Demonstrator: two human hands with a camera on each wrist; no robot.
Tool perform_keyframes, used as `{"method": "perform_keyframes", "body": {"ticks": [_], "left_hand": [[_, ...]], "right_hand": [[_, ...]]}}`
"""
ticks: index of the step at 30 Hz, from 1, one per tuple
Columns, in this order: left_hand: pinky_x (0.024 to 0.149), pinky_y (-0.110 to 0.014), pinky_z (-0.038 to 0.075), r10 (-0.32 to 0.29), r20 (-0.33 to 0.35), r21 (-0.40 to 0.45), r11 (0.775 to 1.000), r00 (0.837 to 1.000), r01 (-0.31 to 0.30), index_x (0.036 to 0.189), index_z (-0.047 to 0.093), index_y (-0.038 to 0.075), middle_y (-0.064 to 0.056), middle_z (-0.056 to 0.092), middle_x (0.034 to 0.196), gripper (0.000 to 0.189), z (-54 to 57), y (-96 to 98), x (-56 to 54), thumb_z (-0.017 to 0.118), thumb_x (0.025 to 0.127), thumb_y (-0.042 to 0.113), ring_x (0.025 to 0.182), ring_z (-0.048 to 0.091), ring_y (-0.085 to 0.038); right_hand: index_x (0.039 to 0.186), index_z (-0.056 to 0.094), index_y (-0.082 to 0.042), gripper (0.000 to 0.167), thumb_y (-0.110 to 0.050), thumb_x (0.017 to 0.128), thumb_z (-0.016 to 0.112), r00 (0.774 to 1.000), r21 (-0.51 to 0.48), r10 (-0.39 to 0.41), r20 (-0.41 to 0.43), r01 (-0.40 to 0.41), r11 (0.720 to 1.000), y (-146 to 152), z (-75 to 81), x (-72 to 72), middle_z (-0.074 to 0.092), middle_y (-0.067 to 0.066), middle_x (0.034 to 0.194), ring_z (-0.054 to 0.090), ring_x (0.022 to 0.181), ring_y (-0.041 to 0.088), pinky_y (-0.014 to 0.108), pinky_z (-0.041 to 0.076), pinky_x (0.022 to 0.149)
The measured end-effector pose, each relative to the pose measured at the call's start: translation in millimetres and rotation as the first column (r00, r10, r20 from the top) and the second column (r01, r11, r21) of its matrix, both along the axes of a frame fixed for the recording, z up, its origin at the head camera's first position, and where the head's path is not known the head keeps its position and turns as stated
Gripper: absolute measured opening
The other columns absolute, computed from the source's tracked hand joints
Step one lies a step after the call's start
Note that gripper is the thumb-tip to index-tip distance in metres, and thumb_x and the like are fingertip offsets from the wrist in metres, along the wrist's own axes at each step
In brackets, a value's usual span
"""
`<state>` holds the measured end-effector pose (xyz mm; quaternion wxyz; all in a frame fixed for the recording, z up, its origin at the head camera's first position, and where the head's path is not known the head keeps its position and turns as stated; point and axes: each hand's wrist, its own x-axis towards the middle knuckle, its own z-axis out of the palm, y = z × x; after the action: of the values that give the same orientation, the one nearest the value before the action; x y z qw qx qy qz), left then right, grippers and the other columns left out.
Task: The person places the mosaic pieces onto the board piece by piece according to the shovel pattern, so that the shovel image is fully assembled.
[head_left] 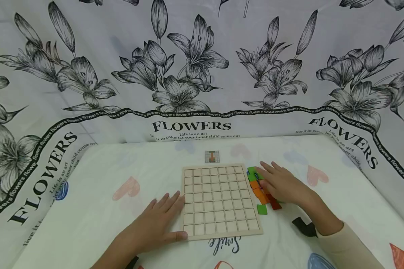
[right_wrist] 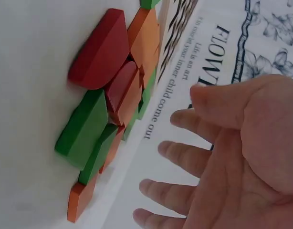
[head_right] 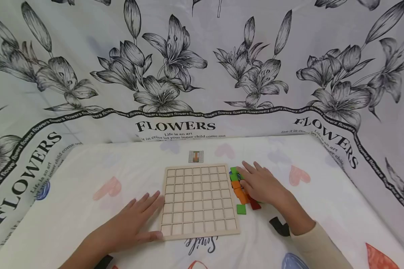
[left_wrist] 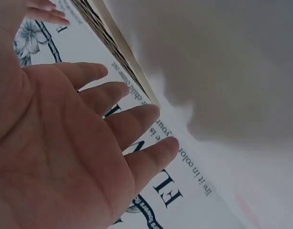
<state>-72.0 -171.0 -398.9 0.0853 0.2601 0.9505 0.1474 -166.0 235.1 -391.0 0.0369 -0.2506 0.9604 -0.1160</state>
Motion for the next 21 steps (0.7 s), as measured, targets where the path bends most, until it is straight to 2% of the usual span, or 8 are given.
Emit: {"method": "perform_keyframes", "body": {"ticks": [4, 8, 11, 17, 21], "left_hand": [[0.11, -0.066, 0.024, -0.04, 0.041, -0.011, 0.999, 0.998, 0.041, 0.157, 0.032, 0.009, -0.009, 0.027, 0.163, 0.098, -2.6, 2.5, 1.8, 0.049, 0.088, 0.076, 0.147, 0.025, -0.041], [0.109, -0.066, 0.026, -0.071, 0.035, -0.029, 0.997, 0.997, 0.072, 0.157, 0.032, 0.007, -0.011, 0.026, 0.163, 0.096, -4.4, 2.9, 3.0, 0.054, 0.089, 0.071, 0.146, 0.025, -0.042], [0.109, -0.066, 0.028, -0.075, 0.029, -0.035, 0.996, 0.997, 0.076, 0.157, 0.031, 0.007, -0.011, 0.025, 0.164, 0.095, -5.9, 3.1, 3.6, 0.054, 0.089, 0.069, 0.146, 0.024, -0.042], [0.109, -0.065, 0.028, -0.067, 0.041, -0.039, 0.997, 0.997, 0.068, 0.157, 0.031, 0.007, -0.01, 0.025, 0.164, 0.091, -6.5, 4.2, 5.1, 0.052, 0.093, 0.068, 0.147, 0.023, -0.042], [0.11, -0.065, 0.028, -0.057, 0.048, -0.041, 0.997, 0.997, 0.059, 0.157, 0.032, 0.007, -0.01, 0.025, 0.164, 0.088, -5.6, 5.2, 4.9, 0.052, 0.094, 0.065, 0.147, 0.024, -0.041]], "right_hand": [[0.147, 0.047, 0.0, 0.049, -0.014, 0.101, 0.057, 0.998, -0.006, 0.009, 0.06, -0.008, 1.0, -8.4, -0.9, -10.3, 0.046, 0.025, 0.149, 0.043, 0.134, 0.048, 0.061, 0.038, 0.104], [0.146, 0.045, 0.005, 0.049, -0.008, 0.1, 0.057, 0.995, 0.017, 0.025, 0.101, -0.026, 1.0, -16.3, 1.3, -17.7, 0.053, 0.025, 0.141, 0.062, 0.108, 0.033, 0.052, 0.05, 0.093], [0.142, 0.048, 0.008, 0.047, -0.004, 0.098, 0.057, 0.996, 0.041, 0.045, 0.076, -0.048, 0.998, -20.9, 1.9, -24.1, 0.061, 0.025, 0.128, 0.06, 0.087, 0.024, 0.044, 0.054, 0.081], [0.132, 0.057, 0.009, 0.037, -0.004, 0.097, 0.059, 0.997, 0.068, 0.044, 0.068, -0.049, 0.997, -27.7, 3.1, -36.0, 0.063, 0.022, 0.114, 0.057, 0.081, 0.022, 0.038, 0.053, 0.074], [0.117, 0.068, 0.005, 0.024, -0.004, 0.095, 0.065, 0.996, 0.084, 0.036, 0.078, -0.043, 0.996, -32.2, 3.9, -42.9, 0.061, 0.014, 0.098, 0.054, 0.075, 0.02, 0.035, 0.051, 0.068]]}}
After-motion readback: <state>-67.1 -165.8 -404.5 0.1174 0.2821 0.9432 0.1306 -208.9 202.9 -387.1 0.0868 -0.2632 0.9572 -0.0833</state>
